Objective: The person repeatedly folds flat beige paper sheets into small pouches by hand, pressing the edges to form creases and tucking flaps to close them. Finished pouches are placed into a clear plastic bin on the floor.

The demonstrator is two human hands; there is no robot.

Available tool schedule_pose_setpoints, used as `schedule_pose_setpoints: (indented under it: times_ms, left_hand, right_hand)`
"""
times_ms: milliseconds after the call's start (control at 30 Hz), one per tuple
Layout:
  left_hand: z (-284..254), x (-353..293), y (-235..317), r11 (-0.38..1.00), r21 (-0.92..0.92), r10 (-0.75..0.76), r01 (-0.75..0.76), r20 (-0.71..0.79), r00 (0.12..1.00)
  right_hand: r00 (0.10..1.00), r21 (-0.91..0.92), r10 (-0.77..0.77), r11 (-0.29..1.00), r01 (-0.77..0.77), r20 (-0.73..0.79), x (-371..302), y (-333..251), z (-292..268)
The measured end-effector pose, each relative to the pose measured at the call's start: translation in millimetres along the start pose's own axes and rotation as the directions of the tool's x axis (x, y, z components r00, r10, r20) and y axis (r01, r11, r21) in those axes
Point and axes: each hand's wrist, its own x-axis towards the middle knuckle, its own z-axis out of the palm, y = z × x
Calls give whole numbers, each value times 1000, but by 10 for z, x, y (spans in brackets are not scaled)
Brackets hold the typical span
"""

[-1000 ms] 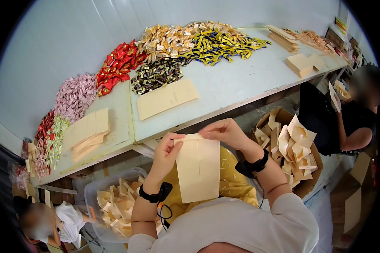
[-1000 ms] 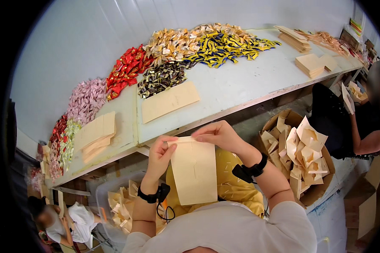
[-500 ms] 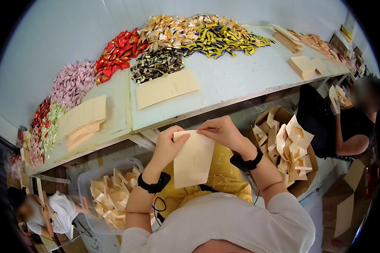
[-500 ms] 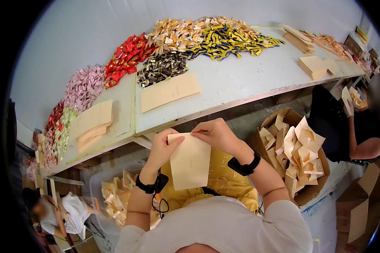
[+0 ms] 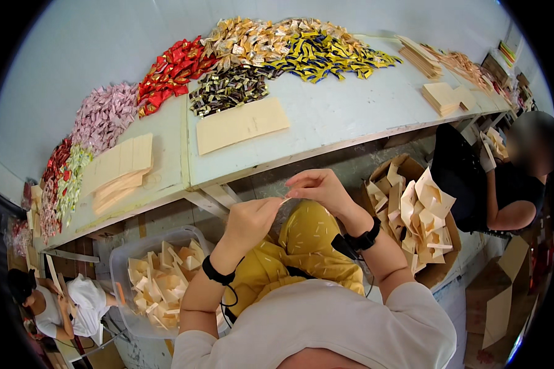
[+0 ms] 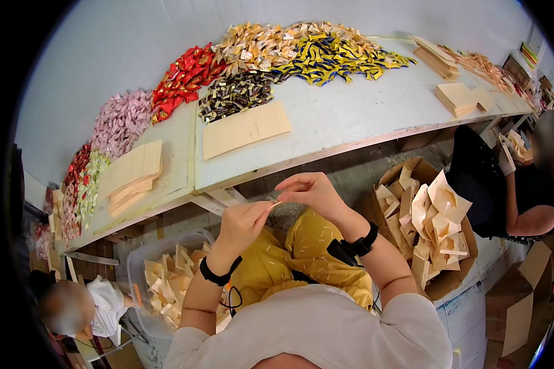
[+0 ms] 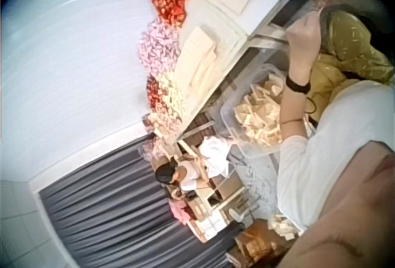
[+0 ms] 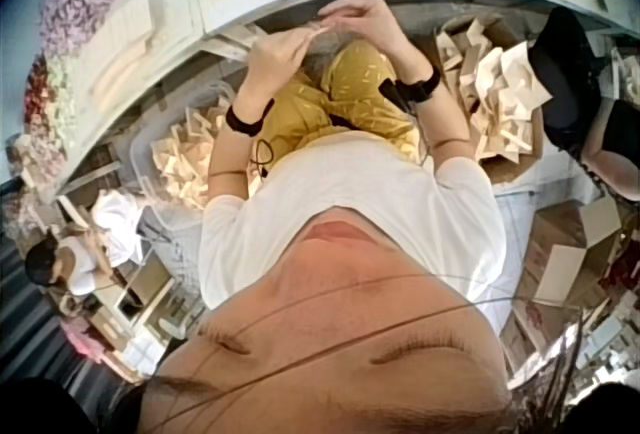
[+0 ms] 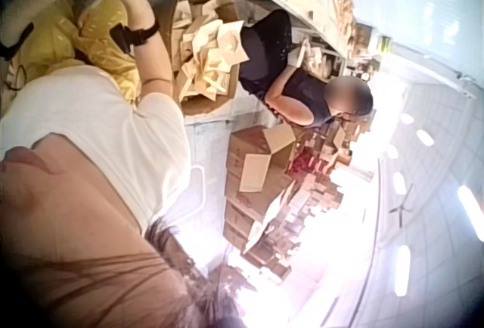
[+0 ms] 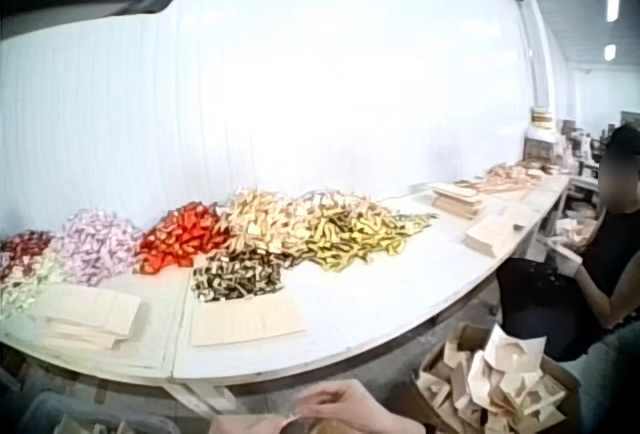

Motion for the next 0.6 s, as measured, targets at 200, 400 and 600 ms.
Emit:
schedule_pose_setpoints:
  times_ms: [200, 400, 600]
  left_hand:
    - [26, -19, -30, 995, 1, 102, -102, -15, 995]
    - [62, -168, -184, 779, -410, -582, 474, -192, 790]
    - [92, -350, -530, 247, -962, -885, 114, -176, 431]
  right_hand:
    - [998, -112, 47, 993, -43, 35, -6, 39, 14]
    - [908, -202, -272, 956, 215, -320, 53, 228, -131]
    - [950, 118, -23, 991, 63, -313, -161, 322, -240]
